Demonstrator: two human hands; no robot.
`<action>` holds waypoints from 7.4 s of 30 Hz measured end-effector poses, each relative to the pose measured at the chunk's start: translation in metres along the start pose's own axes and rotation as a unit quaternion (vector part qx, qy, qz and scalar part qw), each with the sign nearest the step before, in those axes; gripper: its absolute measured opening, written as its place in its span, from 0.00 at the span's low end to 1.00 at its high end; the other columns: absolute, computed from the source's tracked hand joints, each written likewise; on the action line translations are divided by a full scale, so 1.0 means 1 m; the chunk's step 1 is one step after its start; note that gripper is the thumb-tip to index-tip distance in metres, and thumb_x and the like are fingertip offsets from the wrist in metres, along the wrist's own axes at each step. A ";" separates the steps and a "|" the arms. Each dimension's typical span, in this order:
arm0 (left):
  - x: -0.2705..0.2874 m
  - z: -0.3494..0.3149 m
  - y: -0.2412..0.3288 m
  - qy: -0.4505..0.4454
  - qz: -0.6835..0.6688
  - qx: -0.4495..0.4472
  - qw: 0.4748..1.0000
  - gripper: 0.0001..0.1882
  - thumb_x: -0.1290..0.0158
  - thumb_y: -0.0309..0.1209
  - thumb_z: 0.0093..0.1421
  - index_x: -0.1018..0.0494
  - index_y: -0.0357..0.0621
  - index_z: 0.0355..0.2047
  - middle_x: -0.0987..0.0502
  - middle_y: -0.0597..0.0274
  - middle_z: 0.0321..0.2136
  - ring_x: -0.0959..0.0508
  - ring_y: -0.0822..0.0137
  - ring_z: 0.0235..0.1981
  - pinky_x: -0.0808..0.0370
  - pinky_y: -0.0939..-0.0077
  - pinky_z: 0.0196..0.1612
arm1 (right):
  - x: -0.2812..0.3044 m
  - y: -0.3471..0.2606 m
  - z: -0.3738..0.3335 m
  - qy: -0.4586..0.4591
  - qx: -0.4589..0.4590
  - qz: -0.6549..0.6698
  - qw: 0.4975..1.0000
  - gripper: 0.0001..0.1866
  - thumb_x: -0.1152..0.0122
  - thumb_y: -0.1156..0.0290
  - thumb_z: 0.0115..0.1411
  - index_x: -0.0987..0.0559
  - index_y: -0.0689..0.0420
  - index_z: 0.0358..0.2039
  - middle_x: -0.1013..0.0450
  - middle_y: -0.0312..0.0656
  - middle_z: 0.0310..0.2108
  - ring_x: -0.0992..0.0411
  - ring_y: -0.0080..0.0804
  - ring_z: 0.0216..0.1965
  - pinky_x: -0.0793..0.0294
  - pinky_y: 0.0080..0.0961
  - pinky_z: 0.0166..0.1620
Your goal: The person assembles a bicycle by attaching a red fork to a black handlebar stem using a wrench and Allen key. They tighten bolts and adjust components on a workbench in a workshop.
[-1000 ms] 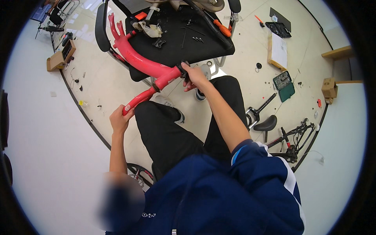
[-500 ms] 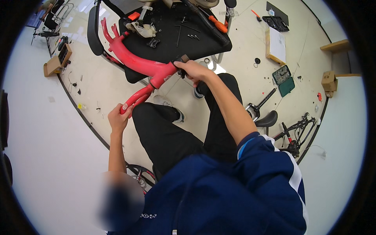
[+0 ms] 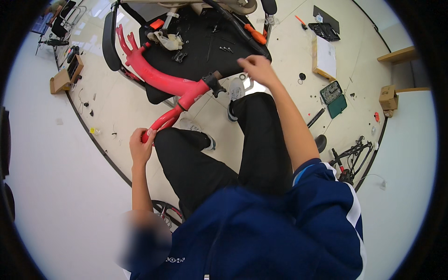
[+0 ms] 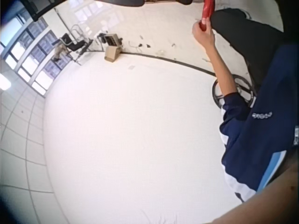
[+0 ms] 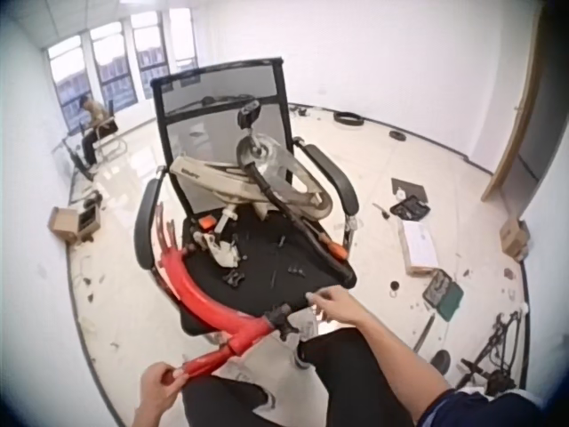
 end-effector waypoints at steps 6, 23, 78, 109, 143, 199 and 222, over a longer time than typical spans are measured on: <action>0.000 0.000 0.017 0.060 0.008 -0.026 0.998 0.16 0.35 0.39 0.55 0.25 0.42 0.36 0.22 0.61 0.34 0.24 0.59 0.37 0.35 0.63 0.46 | 0.064 0.012 0.021 0.212 0.082 -0.250 0.941 0.21 0.34 0.58 0.55 0.21 0.61 0.41 0.25 0.50 0.42 0.26 0.46 0.44 0.26 0.38 0.49; -0.185 0.039 0.210 0.080 0.302 -0.303 0.900 0.39 0.42 0.27 0.49 0.37 0.41 0.64 0.34 0.49 0.61 0.38 0.49 0.65 0.41 0.54 0.64 | 0.025 0.017 0.041 0.222 0.075 -0.241 0.942 0.24 0.36 0.59 0.55 0.23 0.62 0.48 0.26 0.54 0.45 0.27 0.50 0.48 0.28 0.40 0.52; -0.124 0.085 0.151 0.117 -0.152 -0.101 0.976 0.15 0.33 0.35 0.46 0.24 0.42 0.30 0.19 0.59 0.29 0.22 0.55 0.35 0.31 0.62 0.49 | -0.055 -0.038 -0.130 -0.241 -0.164 0.249 0.924 0.13 0.44 0.64 0.66 0.33 0.56 0.29 0.41 0.30 0.14 0.43 0.17 0.09 0.36 0.20 0.13; -0.131 0.087 0.153 0.102 -0.128 -0.124 0.979 0.21 0.35 0.35 0.45 0.24 0.42 0.39 0.20 0.61 0.32 0.23 0.59 0.40 0.34 0.64 0.51 | -0.116 0.023 -0.127 -0.363 -0.205 0.460 0.784 0.12 0.54 0.61 0.46 0.36 0.57 0.24 0.40 0.42 0.09 0.39 0.33 0.08 0.27 0.33 0.21; -0.133 0.074 0.165 0.000 -0.163 -0.198 0.967 0.28 0.39 0.26 0.46 0.24 0.52 0.51 0.21 0.61 0.42 0.24 0.57 0.47 0.37 0.61 0.55 | -0.103 0.026 -0.103 -0.135 -0.122 0.167 0.969 0.24 0.49 0.50 0.69 0.25 0.63 0.41 0.27 0.39 0.25 0.30 0.25 0.21 0.29 0.23 0.26; -0.132 0.069 0.157 0.035 -0.241 -0.140 0.960 0.31 0.38 0.25 0.47 0.33 0.42 0.54 0.22 0.48 0.41 0.22 0.49 0.44 0.26 0.61 0.50 | -0.071 -0.035 -0.016 -0.132 -0.017 0.073 0.988 0.28 0.25 0.63 0.52 0.22 0.69 0.49 0.20 0.46 0.38 0.22 0.27 0.34 0.22 0.22 0.36; -0.137 0.070 0.160 0.004 -0.245 -0.111 0.963 0.24 0.41 0.24 0.48 0.29 0.37 0.47 0.24 0.51 0.42 0.21 0.50 0.41 0.23 0.63 0.45 | -0.030 -0.041 0.039 0.054 0.117 -0.129 0.983 0.13 0.33 0.69 0.55 0.16 0.63 0.39 0.19 0.47 0.29 0.20 0.34 0.29 0.21 0.28 0.37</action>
Point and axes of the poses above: each hand's wrist, its own z-axis towards the middle knuckle, its own x-axis out of the back of the hand, y = z × x, the point moved 6 cm from there along z, towards the middle knuckle
